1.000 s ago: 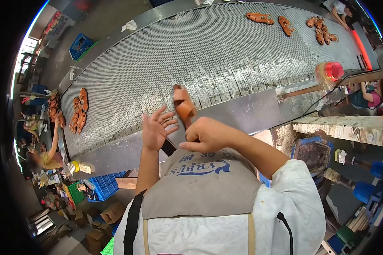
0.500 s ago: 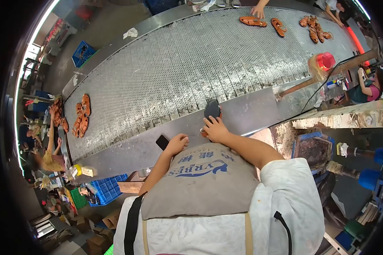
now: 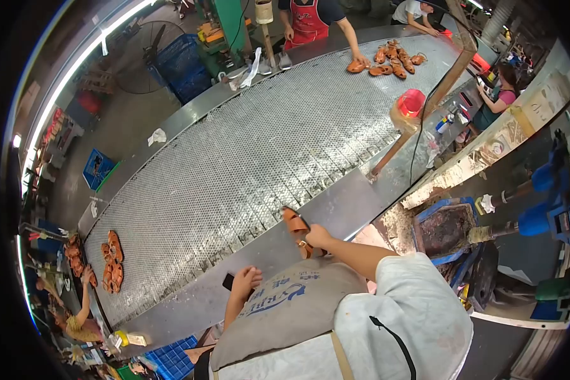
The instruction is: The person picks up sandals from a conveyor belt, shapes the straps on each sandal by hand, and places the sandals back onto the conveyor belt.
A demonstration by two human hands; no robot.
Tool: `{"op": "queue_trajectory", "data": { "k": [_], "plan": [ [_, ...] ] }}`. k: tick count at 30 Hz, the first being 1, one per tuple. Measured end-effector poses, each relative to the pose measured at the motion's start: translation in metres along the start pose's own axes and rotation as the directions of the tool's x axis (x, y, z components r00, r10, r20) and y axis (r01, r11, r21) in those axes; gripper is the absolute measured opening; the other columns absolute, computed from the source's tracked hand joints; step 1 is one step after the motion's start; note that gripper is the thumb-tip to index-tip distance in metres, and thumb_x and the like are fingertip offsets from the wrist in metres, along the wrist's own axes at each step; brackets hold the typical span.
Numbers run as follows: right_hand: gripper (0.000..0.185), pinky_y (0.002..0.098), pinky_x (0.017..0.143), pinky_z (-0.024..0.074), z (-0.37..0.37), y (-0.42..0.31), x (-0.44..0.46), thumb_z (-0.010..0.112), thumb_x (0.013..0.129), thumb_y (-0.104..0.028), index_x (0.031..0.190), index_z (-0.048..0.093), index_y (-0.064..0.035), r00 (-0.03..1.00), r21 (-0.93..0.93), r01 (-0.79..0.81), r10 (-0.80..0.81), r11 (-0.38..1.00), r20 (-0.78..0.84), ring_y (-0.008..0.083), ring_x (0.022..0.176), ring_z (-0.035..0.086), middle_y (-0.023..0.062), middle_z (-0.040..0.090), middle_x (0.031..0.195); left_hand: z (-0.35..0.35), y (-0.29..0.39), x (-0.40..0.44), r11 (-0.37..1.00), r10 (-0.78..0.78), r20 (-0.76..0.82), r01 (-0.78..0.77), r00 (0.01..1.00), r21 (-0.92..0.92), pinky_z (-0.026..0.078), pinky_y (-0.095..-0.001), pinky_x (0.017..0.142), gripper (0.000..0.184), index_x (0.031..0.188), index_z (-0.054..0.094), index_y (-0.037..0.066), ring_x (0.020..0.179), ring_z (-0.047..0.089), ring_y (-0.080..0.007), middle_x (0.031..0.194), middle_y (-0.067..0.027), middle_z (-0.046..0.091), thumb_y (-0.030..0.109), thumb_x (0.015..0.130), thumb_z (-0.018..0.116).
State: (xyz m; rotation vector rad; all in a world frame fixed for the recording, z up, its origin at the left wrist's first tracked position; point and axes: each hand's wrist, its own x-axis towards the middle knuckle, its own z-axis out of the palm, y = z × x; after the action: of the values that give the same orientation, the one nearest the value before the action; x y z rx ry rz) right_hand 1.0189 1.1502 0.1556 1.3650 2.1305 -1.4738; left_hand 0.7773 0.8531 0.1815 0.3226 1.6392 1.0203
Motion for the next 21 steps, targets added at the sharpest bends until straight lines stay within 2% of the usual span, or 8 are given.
{"op": "queue_trajectory", "data": {
  "k": [3,4,8,11,13,16,19,21],
  "plan": [
    [0.05,0.0411,0.083,0.0554,-0.034,-0.059,-0.034,0.076,0.085,-0.021,0.129,0.065,-0.002,0.915,0.05,0.256,-0.258,0.965,0.31,0.0308,0.091,0.073,0.0173,0.076,0.103,0.015,0.053,-0.024,0.942,0.23,-0.017,-0.227,0.973,-0.246,0.059,-0.0348,0.086,0.06,0.146,0.05,-0.002,0.106,0.071,-0.0222,0.129,-0.0163,0.068,0.043,0.108,0.06],
    [0.048,0.0399,0.081,0.0552,-0.048,-0.086,-0.052,0.076,0.086,-0.02,0.129,0.066,-0.0027,0.846,0.073,0.349,-0.347,0.934,0.406,0.0286,0.089,0.072,0.0151,0.076,0.101,0.022,0.076,-0.033,0.907,0.354,0.017,-0.338,0.935,-0.251,0.058,-0.0389,0.087,0.072,0.151,0.045,0.003,0.107,0.07,-0.0238,0.133,-0.0147,0.066,0.056,0.105,0.06],
    [0.035,0.0403,0.073,0.0528,-0.087,-0.183,-0.117,0.069,0.095,-0.031,0.113,0.069,-0.0017,0.769,0.041,0.44,-0.4,0.897,0.498,0.0242,0.079,0.069,0.0104,0.073,0.088,0.024,0.145,-0.061,0.822,0.558,0.058,-0.542,0.828,-0.175,0.055,-0.036,0.096,0.079,0.137,0.054,-0.004,0.11,0.069,-0.022,0.118,-0.0114,0.069,0.066,0.102,0.057],
    [0.036,0.0405,0.075,0.0527,-0.093,-0.206,-0.114,0.07,0.096,-0.031,0.118,0.067,-0.0031,0.62,0.244,0.544,-0.58,0.803,0.529,0.0245,0.081,0.068,0.0108,0.074,0.092,0.026,0.168,-0.065,0.704,0.697,-0.013,-0.688,0.717,-0.177,0.054,-0.0361,0.097,0.081,0.129,0.059,-0.005,0.107,0.068,-0.0197,0.114,-0.0094,0.071,0.07,0.1,0.057],
    [0.037,0.0409,0.078,0.0534,-0.104,-0.222,-0.134,0.072,0.094,-0.029,0.121,0.066,-0.0036,0.653,0.194,0.641,-0.66,0.743,0.371,0.0286,0.087,0.07,0.0147,0.074,0.102,0.02,0.174,-0.07,0.616,0.779,0.007,-0.762,0.627,-0.2,0.053,-0.0365,0.096,0.056,0.131,0.062,-0.008,0.108,0.067,-0.0198,0.117,-0.01,0.071,0.043,0.108,0.056],
    [0.036,0.0448,0.08,0.0552,-0.091,-0.23,-0.136,0.073,0.092,-0.027,0.119,0.063,-0.0047,0.572,0.124,0.811,-0.819,0.572,0.039,0.0393,0.095,0.073,0.0223,0.074,0.103,0.046,0.23,-0.12,0.655,0.752,-0.111,-0.756,0.65,0.011,0.055,-0.034,0.09,0.038,0.123,0.068,-0.007,0.101,0.07,-0.0191,0.11,-0.0103,0.074,0.011,0.102,0.042],
    [0.036,0.0483,0.077,0.0556,-0.08,-0.239,-0.164,0.073,0.091,-0.026,0.116,0.058,-0.0044,0.668,0.079,0.742,-0.744,0.666,0.01,0.045,0.092,0.072,0.0245,0.073,0.097,0.046,0.239,-0.123,0.597,0.802,-0.173,-0.773,0.571,0.215,0.056,-0.0327,0.078,0.033,0.119,0.071,-0.005,0.087,0.071,-0.0169,0.098,-0.0107,0.075,0.014,0.105,0.047],
    [0.038,0.0497,0.075,0.0553,-0.066,-0.238,-0.167,0.074,0.089,-0.023,0.116,0.056,-0.0036,0.664,0.02,0.747,-0.744,0.665,-0.078,0.0466,0.089,0.071,0.0249,0.072,0.091,0.049,0.251,-0.131,0.661,0.744,-0.212,-0.655,0.633,0.365,0.055,-0.0329,0.073,0.031,0.118,0.071,-0.004,0.081,0.07,-0.0165,0.091,-0.0106,0.075,0.017,0.106,0.051]
  ]
}}
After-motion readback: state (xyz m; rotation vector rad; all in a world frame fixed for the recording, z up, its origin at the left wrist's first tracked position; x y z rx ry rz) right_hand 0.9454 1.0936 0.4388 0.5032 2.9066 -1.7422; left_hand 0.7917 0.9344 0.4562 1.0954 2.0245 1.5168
